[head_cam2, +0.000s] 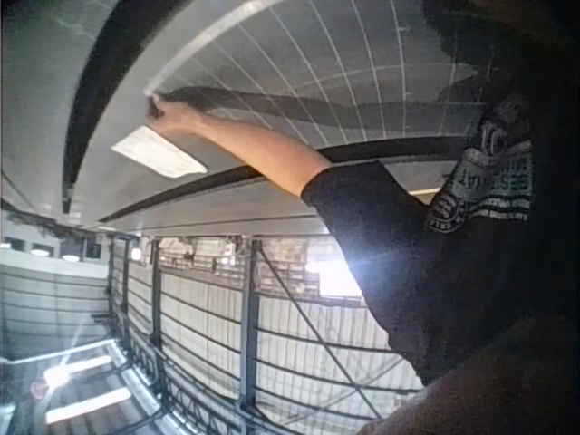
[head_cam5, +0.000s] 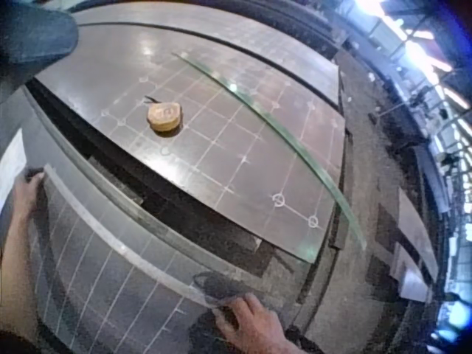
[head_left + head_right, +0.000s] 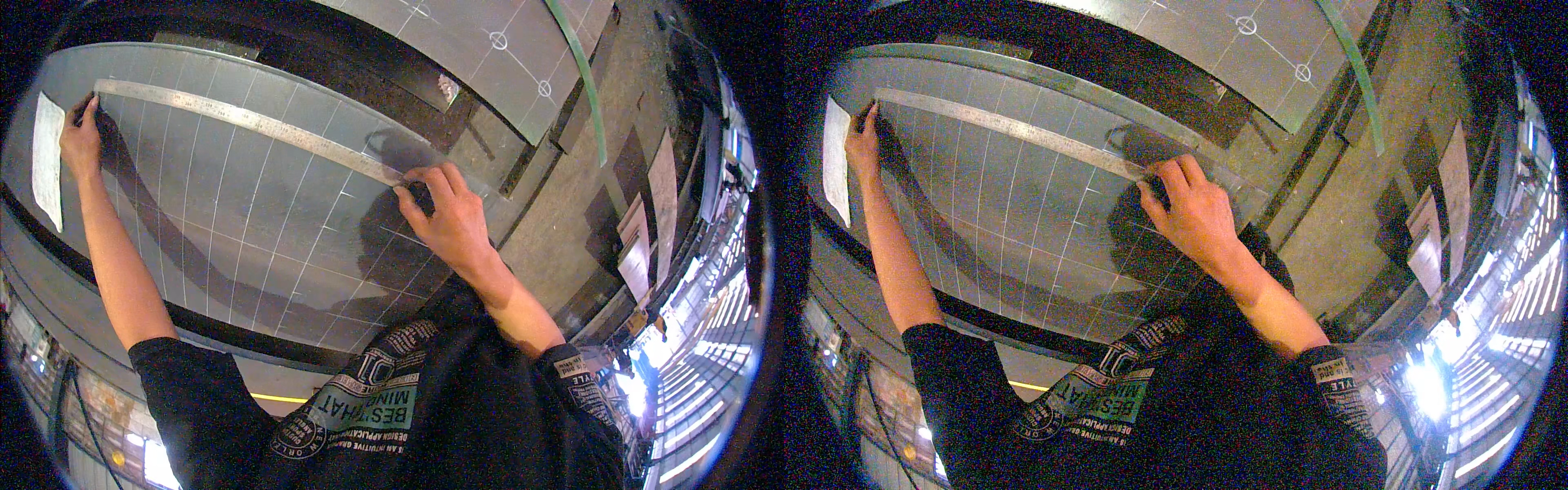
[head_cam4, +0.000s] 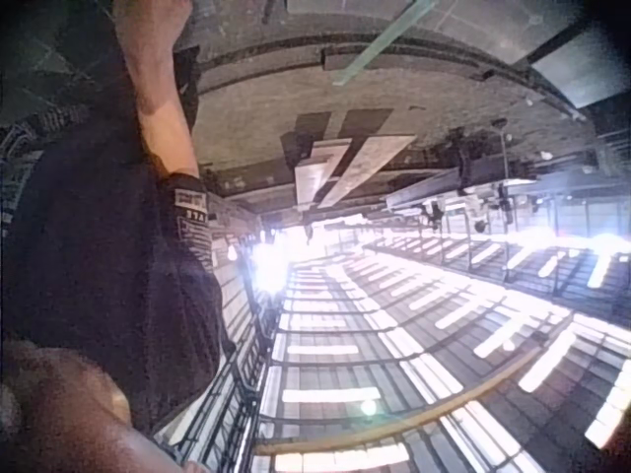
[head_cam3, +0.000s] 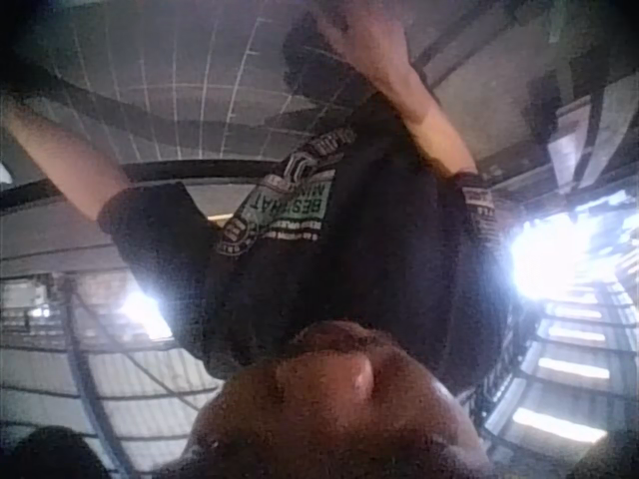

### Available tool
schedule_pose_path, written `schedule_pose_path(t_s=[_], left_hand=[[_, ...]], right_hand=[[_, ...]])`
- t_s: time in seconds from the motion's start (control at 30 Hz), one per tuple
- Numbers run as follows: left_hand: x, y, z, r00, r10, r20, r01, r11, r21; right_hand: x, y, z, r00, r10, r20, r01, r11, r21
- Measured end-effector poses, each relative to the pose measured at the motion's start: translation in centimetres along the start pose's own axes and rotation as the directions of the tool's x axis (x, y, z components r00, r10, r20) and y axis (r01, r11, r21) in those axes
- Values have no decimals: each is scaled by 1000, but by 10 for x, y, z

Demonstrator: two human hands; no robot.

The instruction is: The person measures a large metal sheet using a tape measure and marks points with a marker. They then use a metal square to draw straight lines across the sheet. The person repeats this process on multiple metal sheets in a workshop setting.

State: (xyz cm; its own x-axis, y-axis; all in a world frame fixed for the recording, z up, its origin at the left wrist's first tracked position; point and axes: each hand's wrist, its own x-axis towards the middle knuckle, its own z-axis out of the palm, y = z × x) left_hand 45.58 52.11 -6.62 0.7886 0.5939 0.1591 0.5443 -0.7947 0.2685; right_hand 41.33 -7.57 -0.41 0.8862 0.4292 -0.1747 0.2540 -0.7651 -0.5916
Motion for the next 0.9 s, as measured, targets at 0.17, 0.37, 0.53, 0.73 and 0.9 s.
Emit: schedule_pose_path(t_s=[0.17, 0.37, 0.53, 0.73, 0.9], left_hand=[[2, -4, 1, 1000, -8, 26, 9, 999, -44], [1, 4, 0, 1000, -12, 16, 12, 1000, -2], [0, -15, 0, 1000, -9, 14, 9, 1000, 8], [-26, 36, -5, 999, -24, -49, 14, 983, -185], [-33, 54, -15, 992, -111, -57, 91, 955, -282]], right_hand=[[1, -6, -4, 997, 68, 30, -69, 998, 9], [4, -7, -6, 997, 71, 34, -71, 997, 7], [8, -16, -10, 985, 135, 107, -134, 991, -22], [-2, -28, -10, 997, 57, 58, -50, 992, -120], [5, -28, -12, 998, 32, 59, -26, 995, -95]])
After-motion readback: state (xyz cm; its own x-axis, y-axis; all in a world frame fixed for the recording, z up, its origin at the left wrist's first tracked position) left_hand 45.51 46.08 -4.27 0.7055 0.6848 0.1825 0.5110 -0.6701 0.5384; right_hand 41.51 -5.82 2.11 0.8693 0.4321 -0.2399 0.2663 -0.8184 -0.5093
